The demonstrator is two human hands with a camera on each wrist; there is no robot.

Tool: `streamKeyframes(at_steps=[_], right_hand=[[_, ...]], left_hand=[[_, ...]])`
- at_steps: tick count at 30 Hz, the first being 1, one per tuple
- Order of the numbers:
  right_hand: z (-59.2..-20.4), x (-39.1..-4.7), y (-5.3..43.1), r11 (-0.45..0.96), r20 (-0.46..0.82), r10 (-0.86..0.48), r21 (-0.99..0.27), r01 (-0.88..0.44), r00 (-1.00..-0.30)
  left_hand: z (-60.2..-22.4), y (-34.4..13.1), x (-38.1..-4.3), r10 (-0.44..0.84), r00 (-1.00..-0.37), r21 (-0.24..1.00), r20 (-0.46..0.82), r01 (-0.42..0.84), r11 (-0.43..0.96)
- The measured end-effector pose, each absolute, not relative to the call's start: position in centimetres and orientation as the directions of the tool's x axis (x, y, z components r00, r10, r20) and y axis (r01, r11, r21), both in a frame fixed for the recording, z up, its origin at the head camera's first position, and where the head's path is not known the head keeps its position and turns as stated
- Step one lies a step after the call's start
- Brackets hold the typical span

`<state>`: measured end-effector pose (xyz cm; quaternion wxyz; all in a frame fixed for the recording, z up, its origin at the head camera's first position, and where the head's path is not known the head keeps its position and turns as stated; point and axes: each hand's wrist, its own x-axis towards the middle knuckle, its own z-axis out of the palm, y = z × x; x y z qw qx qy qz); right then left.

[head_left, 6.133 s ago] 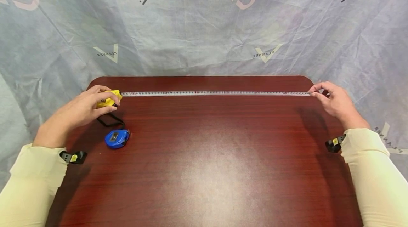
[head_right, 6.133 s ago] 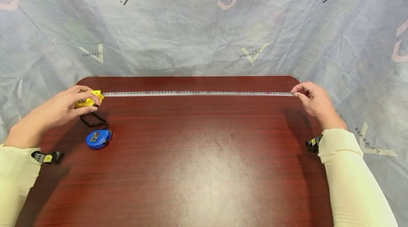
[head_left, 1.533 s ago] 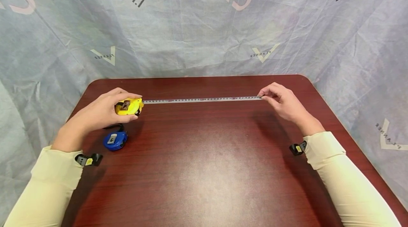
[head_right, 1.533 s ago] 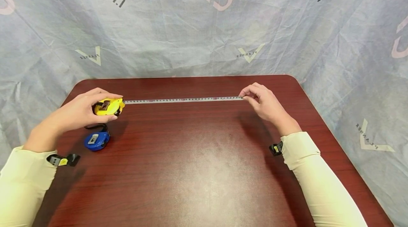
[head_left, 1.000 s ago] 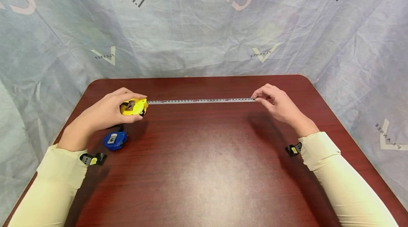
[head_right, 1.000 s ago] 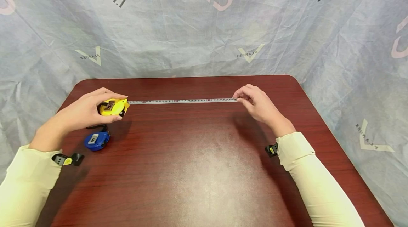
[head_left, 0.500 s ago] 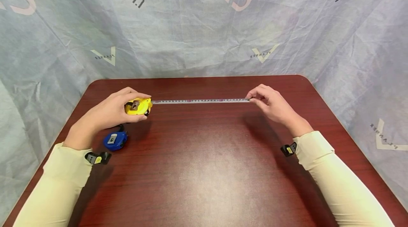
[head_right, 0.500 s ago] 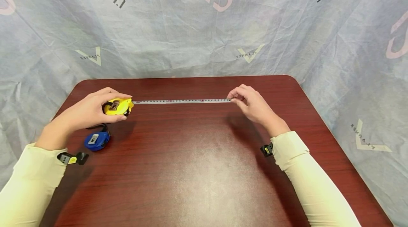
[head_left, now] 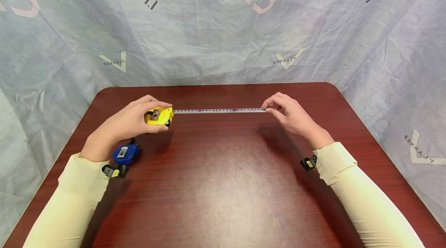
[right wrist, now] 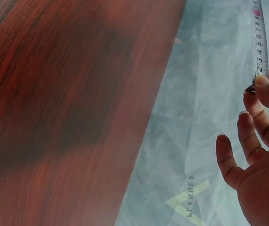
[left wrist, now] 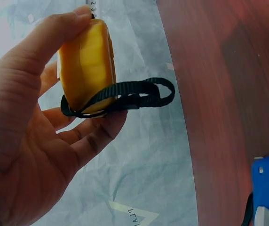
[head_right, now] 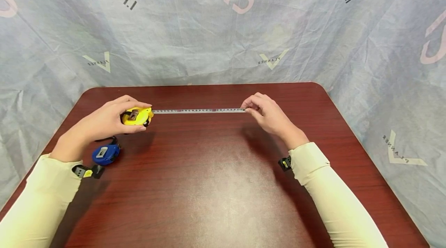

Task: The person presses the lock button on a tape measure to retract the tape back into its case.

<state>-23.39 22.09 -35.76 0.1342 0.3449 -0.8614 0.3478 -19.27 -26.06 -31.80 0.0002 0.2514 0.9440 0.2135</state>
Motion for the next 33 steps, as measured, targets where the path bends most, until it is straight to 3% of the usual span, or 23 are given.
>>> streamKeyframes(at_steps=[33], right_hand=[[-35.8,-23.9,18.1,0.474,0.478,-0.562,-0.482,-0.737,-0.675]], left_hand=[[-32.9,-22.9,-20.0,0.496,-0.859,0.423,0.126,0.499,0.756]])
